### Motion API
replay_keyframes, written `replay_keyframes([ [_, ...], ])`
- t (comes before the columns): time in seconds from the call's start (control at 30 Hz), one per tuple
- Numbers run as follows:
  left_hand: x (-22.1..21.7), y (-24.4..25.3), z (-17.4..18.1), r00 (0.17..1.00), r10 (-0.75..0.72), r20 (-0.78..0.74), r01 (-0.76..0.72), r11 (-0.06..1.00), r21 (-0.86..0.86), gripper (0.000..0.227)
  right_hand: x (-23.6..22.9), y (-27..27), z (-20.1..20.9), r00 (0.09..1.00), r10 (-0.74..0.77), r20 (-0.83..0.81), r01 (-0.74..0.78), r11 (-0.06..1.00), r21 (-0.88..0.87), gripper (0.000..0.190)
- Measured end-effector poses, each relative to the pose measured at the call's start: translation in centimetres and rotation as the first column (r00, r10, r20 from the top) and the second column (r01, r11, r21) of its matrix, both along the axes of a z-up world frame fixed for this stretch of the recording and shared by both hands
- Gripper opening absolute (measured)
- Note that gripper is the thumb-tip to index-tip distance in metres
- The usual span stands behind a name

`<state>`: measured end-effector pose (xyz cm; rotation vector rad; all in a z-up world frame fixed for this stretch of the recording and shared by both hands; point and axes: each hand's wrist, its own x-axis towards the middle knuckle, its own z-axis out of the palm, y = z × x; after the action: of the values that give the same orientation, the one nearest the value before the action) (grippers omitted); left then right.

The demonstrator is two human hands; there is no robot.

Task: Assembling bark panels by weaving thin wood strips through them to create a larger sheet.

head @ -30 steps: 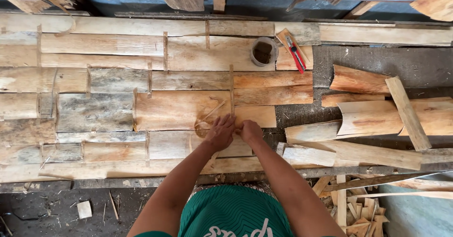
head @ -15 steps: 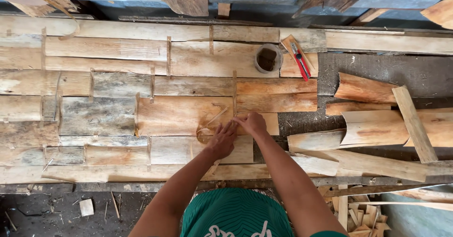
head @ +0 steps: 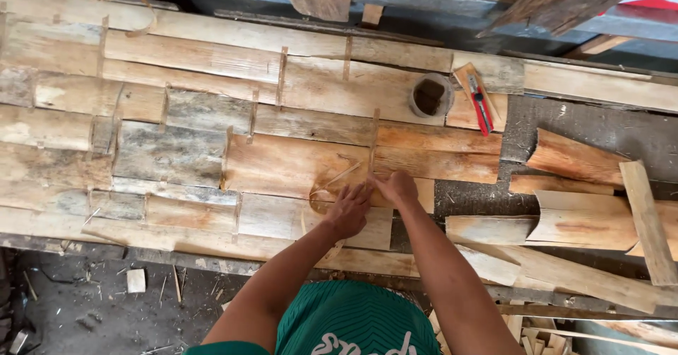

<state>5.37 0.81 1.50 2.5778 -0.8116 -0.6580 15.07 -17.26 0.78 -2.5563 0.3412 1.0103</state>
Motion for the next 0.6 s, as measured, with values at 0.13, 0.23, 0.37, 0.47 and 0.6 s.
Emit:
replay_keyframes([
  [0.13,-0.4,-0.1,-2.0,0.993,0.038,0.108,-0.028,0.995,-0.093,0.052,0.7,0.3,-0.6,0.997,-0.005,-0.078,0.003,1.0,-0.026,0.086],
  [0.23,-0.5,0.0,-0.8,0.997,0.066,0.039,-0.062,0.993,-0.101,0.043,0.1,0.5,-0.8,0.999,0.022,-0.031,-0.025,0.996,-0.087,0.086],
  [0.37,0.4,-0.2,0.1,0.998,0.055,0.031,-0.053,0.997,-0.059,0.044,0.2,0.0,-2.3,0.987,0.055,0.152,-0.045,0.997,-0.069,0.082],
  [0.47,0.5,-0.4,-0.2,0.998,0.064,0.024,-0.063,0.997,-0.04,0.046,0.7,-0.4,-3.2,0.996,0.07,0.058,-0.065,0.995,-0.074,0.083],
  [0.6,0.6,-0.7,0.2,0.998,0.047,0.03,-0.047,0.999,0.011,0.042,1.1,-1.1,-3.6,0.979,0.093,0.18,-0.089,0.996,-0.03,0.072],
])
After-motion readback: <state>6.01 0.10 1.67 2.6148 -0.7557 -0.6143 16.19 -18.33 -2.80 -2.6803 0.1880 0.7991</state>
